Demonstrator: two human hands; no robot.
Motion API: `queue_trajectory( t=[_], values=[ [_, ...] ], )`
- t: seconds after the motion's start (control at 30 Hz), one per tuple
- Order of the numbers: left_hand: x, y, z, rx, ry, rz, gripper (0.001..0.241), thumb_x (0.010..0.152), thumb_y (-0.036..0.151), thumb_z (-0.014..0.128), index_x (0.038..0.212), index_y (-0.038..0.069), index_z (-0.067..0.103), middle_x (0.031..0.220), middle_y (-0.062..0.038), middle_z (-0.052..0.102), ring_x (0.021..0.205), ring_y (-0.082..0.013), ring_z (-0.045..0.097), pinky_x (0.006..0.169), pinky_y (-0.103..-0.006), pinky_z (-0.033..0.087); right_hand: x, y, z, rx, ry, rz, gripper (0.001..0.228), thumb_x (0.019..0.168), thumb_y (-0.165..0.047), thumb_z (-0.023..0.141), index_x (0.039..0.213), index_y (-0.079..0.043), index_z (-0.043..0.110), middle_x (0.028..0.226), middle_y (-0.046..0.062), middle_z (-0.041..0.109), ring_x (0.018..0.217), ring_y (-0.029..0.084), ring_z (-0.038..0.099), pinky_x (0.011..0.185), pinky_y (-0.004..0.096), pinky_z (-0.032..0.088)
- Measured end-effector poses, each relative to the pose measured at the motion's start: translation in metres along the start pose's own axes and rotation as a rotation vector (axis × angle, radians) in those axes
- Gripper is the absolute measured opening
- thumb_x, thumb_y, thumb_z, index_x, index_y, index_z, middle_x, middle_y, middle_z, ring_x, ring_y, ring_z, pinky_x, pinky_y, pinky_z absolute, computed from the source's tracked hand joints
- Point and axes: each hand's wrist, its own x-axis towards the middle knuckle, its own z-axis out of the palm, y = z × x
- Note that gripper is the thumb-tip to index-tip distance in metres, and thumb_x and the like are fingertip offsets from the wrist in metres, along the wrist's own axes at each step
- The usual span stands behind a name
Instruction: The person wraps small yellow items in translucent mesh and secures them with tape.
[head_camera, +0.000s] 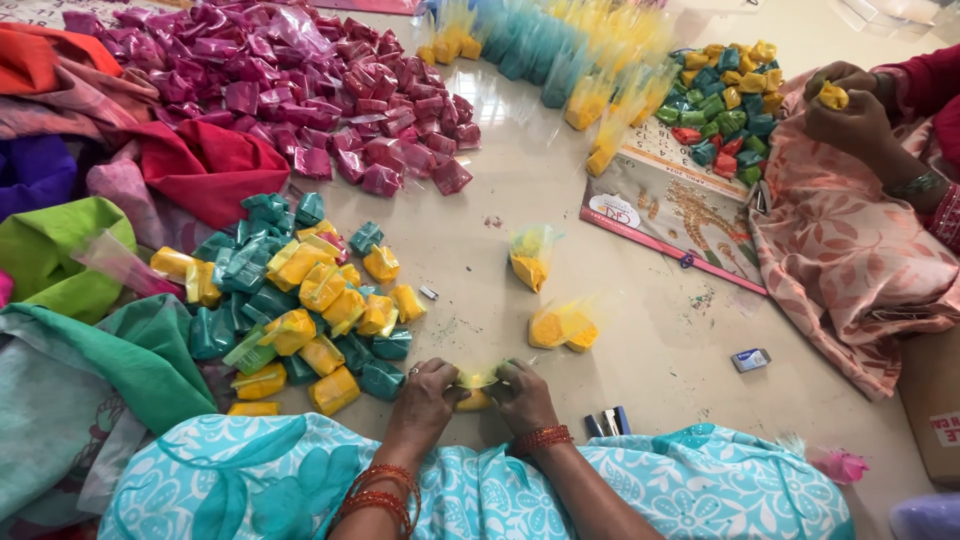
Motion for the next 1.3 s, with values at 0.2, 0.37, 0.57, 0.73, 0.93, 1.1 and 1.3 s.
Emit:
queue_trajectory(
  t=[0.2, 0.37, 0.57, 0.73, 0.93, 1.1, 1.3],
  values=[
    [0.002, 0.007, -0.003, 0.077, -0.011, 0.001, 0.015, 0.08, 0.012, 0.072, 0.091, 0.007, 0.063, 0.095, -0.013, 0.067, 0.1, -0.0369, 0.062, 0.084, -0.0488, 0.051, 0.0, -0.004, 0.002, -0.026, -0.053, 0.049, 0.025, 0.075, -0.01, 0.084, 0.09, -0.001, 0.066, 0.093, 0.016, 0.066, 0.081, 0.034, 0.07, 0.07, 0.04, 0.056],
    [-0.002, -0.003, 0.013, 0.141, -0.01, 0.086, 0.016, 0.08, 0.0, 0.06, 0.095, 0.006, 0.057, 0.094, -0.016, 0.065, 0.097, -0.0376, 0.061, 0.086, -0.0484, 0.051, -0.005, 0.003, 0.004, -0.124, -0.056, -0.066, 0.02, 0.079, 0.0, 0.073, 0.097, -0.001, 0.064, 0.111, 0.021, 0.066, 0.098, 0.042, 0.067, 0.081, 0.044, 0.056],
    [-0.007, -0.013, 0.024, 0.142, -0.007, 0.095, 0.018, 0.081, -0.002, 0.056, 0.098, 0.005, 0.054, 0.094, -0.018, 0.063, 0.096, -0.0393, 0.06, 0.085, -0.0495, 0.051, -0.008, 0.022, 0.013, -0.16, -0.062, -0.125, 0.027, 0.079, -0.001, 0.072, 0.104, -0.002, 0.063, 0.116, 0.025, 0.064, 0.105, 0.045, 0.064, 0.087, 0.046, 0.056],
    [-0.005, -0.01, 0.021, 0.149, 0.009, 0.099, 0.017, 0.082, -0.001, 0.056, 0.098, 0.005, 0.054, 0.095, -0.018, 0.062, 0.097, -0.0399, 0.06, 0.086, -0.0501, 0.05, -0.006, 0.032, 0.017, -0.177, -0.04, -0.184, 0.03, 0.078, -0.001, 0.072, 0.107, -0.003, 0.063, 0.117, 0.026, 0.064, 0.107, 0.046, 0.062, 0.088, 0.048, 0.055],
    [-0.01, 0.004, 0.004, 0.039, 0.069, 0.149, 0.015, 0.08, 0.003, 0.065, 0.093, 0.007, 0.058, 0.097, -0.017, 0.063, 0.098, -0.0402, 0.059, 0.084, -0.0495, 0.05, -0.013, 0.02, 0.005, -0.123, -0.037, -0.15, 0.022, 0.084, -0.003, 0.067, 0.106, -0.005, 0.065, 0.113, 0.019, 0.067, 0.102, 0.041, 0.067, 0.084, 0.044, 0.058],
    [-0.005, -0.005, 0.011, 0.032, -0.002, 0.076, 0.016, 0.078, 0.004, 0.072, 0.088, 0.008, 0.06, 0.091, -0.014, 0.065, 0.097, -0.0384, 0.06, 0.083, -0.0486, 0.051, -0.011, 0.008, 0.0, -0.12, -0.039, -0.177, 0.019, 0.081, -0.006, 0.073, 0.099, -0.004, 0.067, 0.106, 0.02, 0.066, 0.096, 0.042, 0.065, 0.08, 0.046, 0.055],
    [-0.003, 0.001, 0.009, 0.07, -0.025, 0.029, 0.016, 0.077, -0.002, 0.065, 0.09, 0.006, 0.059, 0.093, -0.015, 0.065, 0.098, -0.0392, 0.06, 0.084, -0.0495, 0.051, -0.009, 0.01, 0.007, -0.168, -0.054, -0.202, 0.02, 0.077, 0.002, 0.062, 0.095, -0.005, 0.062, 0.1, 0.019, 0.064, 0.098, 0.043, 0.062, 0.08, 0.048, 0.054]
  ],
)
